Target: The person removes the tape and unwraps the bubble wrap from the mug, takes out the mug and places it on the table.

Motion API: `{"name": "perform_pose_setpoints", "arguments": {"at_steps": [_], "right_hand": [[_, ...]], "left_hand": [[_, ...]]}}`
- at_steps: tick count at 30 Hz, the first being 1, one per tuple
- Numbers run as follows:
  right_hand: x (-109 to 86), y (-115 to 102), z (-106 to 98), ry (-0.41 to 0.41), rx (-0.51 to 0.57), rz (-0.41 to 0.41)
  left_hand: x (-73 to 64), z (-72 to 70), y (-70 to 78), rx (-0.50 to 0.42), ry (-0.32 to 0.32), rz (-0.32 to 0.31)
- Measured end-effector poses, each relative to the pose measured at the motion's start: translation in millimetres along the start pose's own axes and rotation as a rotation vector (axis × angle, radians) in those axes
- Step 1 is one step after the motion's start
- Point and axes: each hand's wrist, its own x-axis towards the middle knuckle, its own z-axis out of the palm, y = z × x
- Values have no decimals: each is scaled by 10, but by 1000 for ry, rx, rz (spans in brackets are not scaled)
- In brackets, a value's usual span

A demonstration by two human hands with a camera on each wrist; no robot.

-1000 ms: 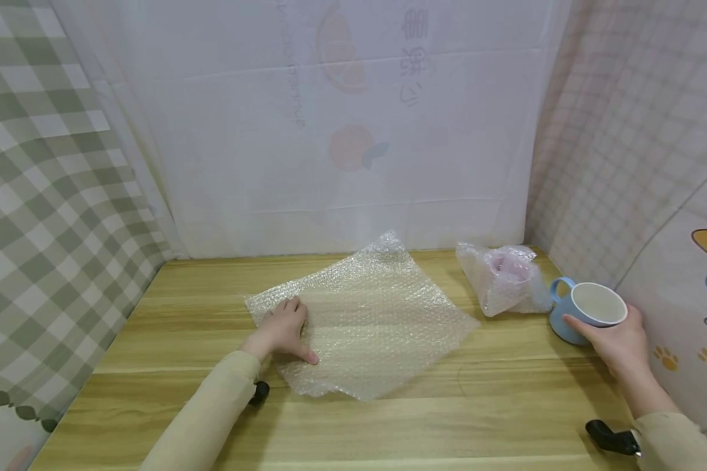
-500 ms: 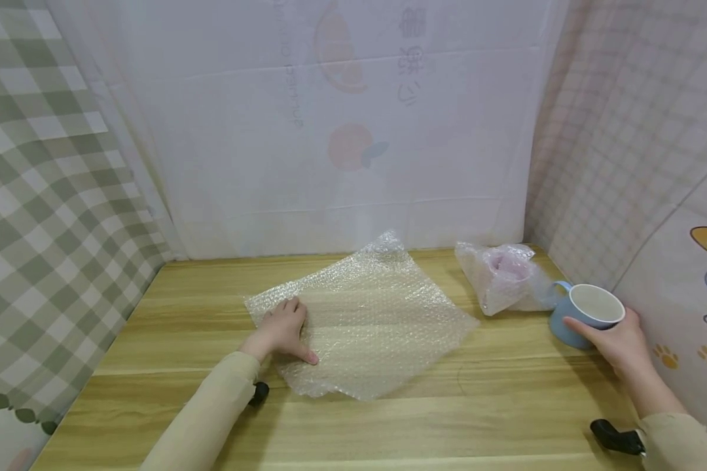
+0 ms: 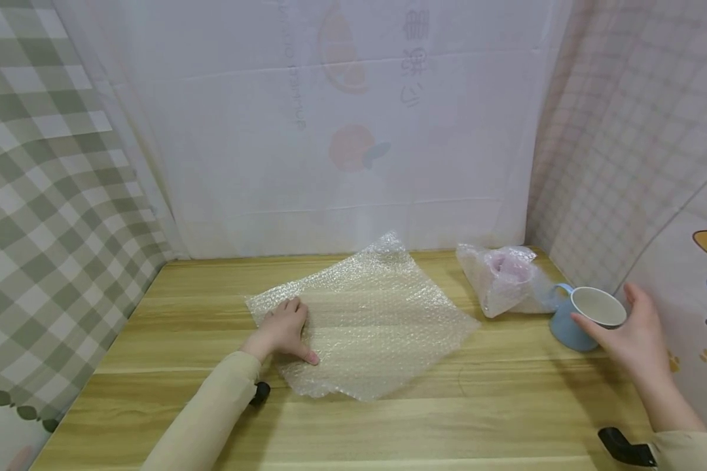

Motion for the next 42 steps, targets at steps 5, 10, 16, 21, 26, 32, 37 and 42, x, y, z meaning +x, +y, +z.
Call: {"name": "perform_pose_setpoints", "arguments": {"at_steps": [5, 10, 16, 21, 26, 32, 37, 42], "right_hand": [[-18, -161, -11, 23, -65, -93], [-63, -350, 93, 14, -26, -236], [-133, -580, 375, -16, 20, -474], [-183, -739, 588, -63, 30, -618], [-231, -847, 792, -158, 21, -680], [-248, -921, 921, -355, -48, -549], [-221, -951, 998, -435, -88, -501], [-209, -975, 1076, -475, -123, -461]], "left_hand": [[-2, -2, 7, -5, -5, -1], [-5, -6, 12, -14, -2, -3], [-5, 1, 11, -18, -4, -5], [-4, 2, 9, -25, -5, -5], [1, 7, 1, -22, -2, -4], [2, 9, 5, -18, -8, -3], [7, 15, 0, -12, -6, -7], [5, 27, -13, -7, -11, -12]]}}
